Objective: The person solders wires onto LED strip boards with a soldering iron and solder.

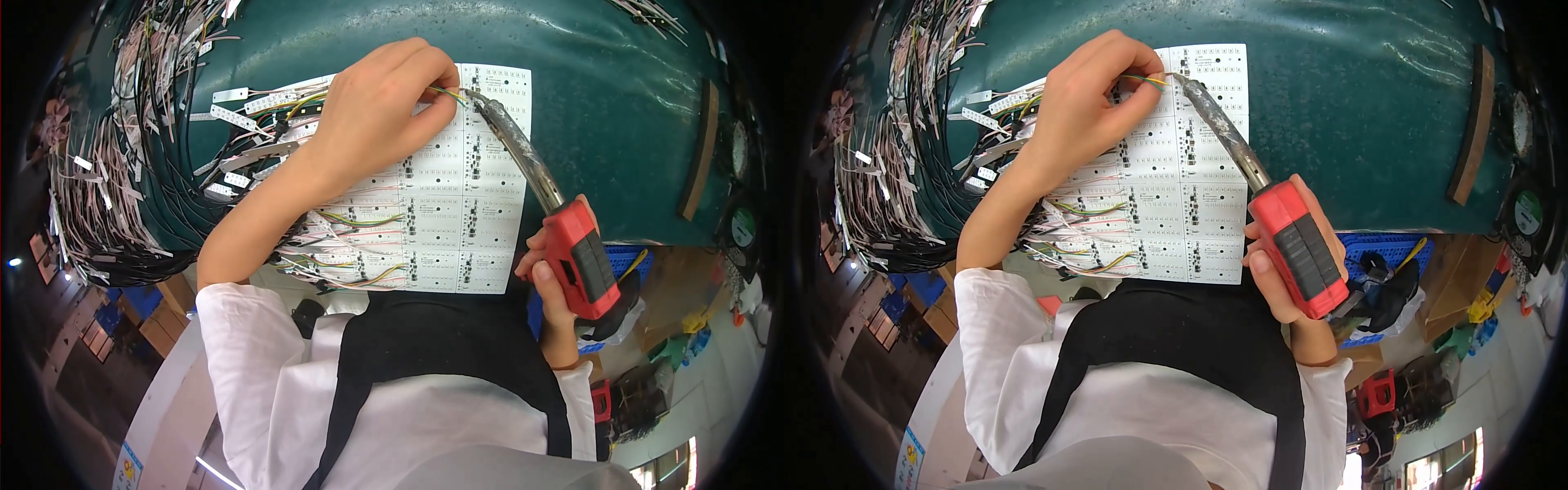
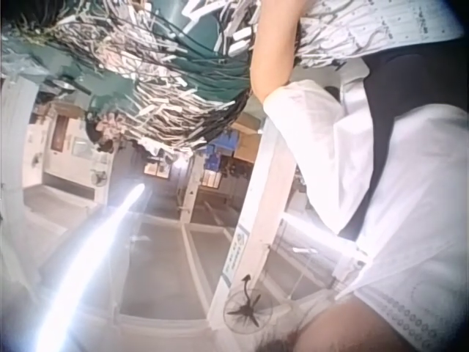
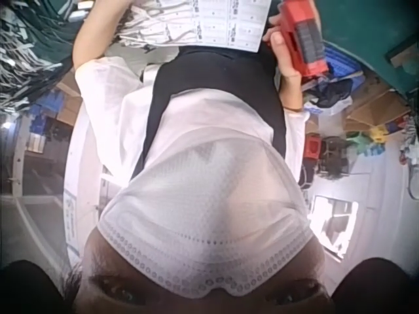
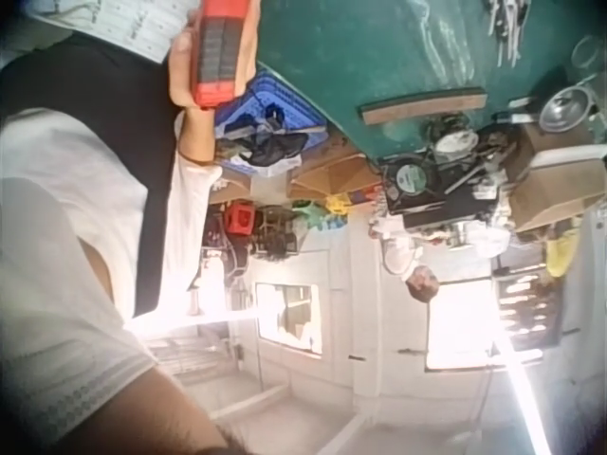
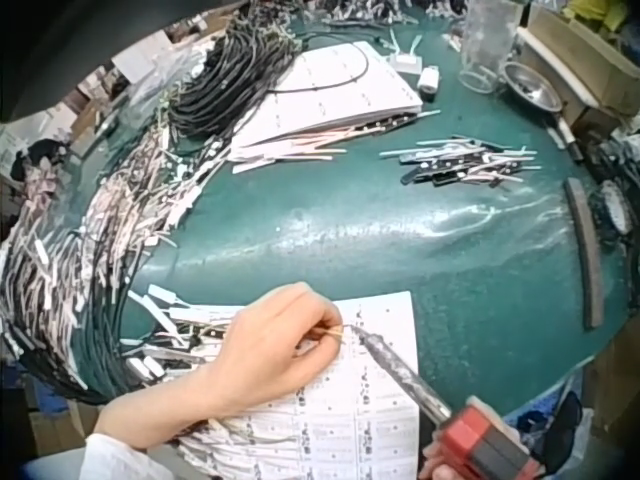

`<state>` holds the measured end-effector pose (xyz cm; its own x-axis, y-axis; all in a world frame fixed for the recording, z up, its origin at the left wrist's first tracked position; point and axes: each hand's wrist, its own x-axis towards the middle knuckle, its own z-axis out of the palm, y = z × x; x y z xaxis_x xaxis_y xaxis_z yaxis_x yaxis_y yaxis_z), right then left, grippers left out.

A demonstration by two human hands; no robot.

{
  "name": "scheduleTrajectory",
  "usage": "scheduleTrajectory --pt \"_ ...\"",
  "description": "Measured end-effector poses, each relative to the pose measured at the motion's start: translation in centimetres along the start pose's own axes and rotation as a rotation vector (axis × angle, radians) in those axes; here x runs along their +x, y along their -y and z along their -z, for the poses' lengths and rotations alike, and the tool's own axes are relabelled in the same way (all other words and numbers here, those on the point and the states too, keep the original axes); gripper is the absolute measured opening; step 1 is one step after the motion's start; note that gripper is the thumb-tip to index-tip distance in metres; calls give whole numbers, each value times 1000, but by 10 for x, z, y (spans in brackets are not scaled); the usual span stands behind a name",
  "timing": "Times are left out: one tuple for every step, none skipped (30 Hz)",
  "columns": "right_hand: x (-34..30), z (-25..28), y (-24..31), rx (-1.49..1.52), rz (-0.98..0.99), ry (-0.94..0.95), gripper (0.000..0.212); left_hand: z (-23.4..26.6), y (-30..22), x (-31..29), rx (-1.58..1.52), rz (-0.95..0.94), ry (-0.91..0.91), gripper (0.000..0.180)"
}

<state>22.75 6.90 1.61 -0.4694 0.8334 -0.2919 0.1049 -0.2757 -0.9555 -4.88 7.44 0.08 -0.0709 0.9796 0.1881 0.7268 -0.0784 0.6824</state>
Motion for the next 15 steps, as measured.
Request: scheduleTrajectory --pt "-1 2 -1 -46 10 15 64 0 0 0 -1 -1 0 8" --pt "0 1 -2 -46 9 14 64 0 -1 1 6 -3 0 8" --pt "1 -1 -4 -36 63 10 64 0 -2 2 13 -5 0 8" --pt "2 -3 -5 -24 118 7 63 0 -2 2 13 -5 1 8" --pt "2 -5 -3 -24 117 7 63 1 -3 2 -18 19 11 8" --pt "1 -7 -1 31 69 -23 62 2 -3 2 -50 42 21 8" --pt "1 -9 2 86 21 -51 62 2 -3 2 -50 43 21 8" --pt "0 -8 2 86 21 -51 62 2 -2 2 -46 36 14 8" --pt "0 -6 3 73 7 -34 61 1 -2 1 -43 28 7 8" --pt "1 -5 3 60 -7 -18 61 1 -1 2 -43 28 8 8" --pt "0 -3 2 60 -7 -18 61 1 -1 2 -34 18 7 8" --pt "0 -2 1 -36 44 -18 61 1 -1 2 -26 8 6 8" --pt "0 -1 -1 -133 94 -16 61 0 -1 2 -26 9 7 8" --pt "0 -1 -1 -132 94 -16 61 0 -1 2 -7 2 3 8" --pt "0 -2 -1 -115 89 -32 60 -1 -1 1 12 -4 -1 8"
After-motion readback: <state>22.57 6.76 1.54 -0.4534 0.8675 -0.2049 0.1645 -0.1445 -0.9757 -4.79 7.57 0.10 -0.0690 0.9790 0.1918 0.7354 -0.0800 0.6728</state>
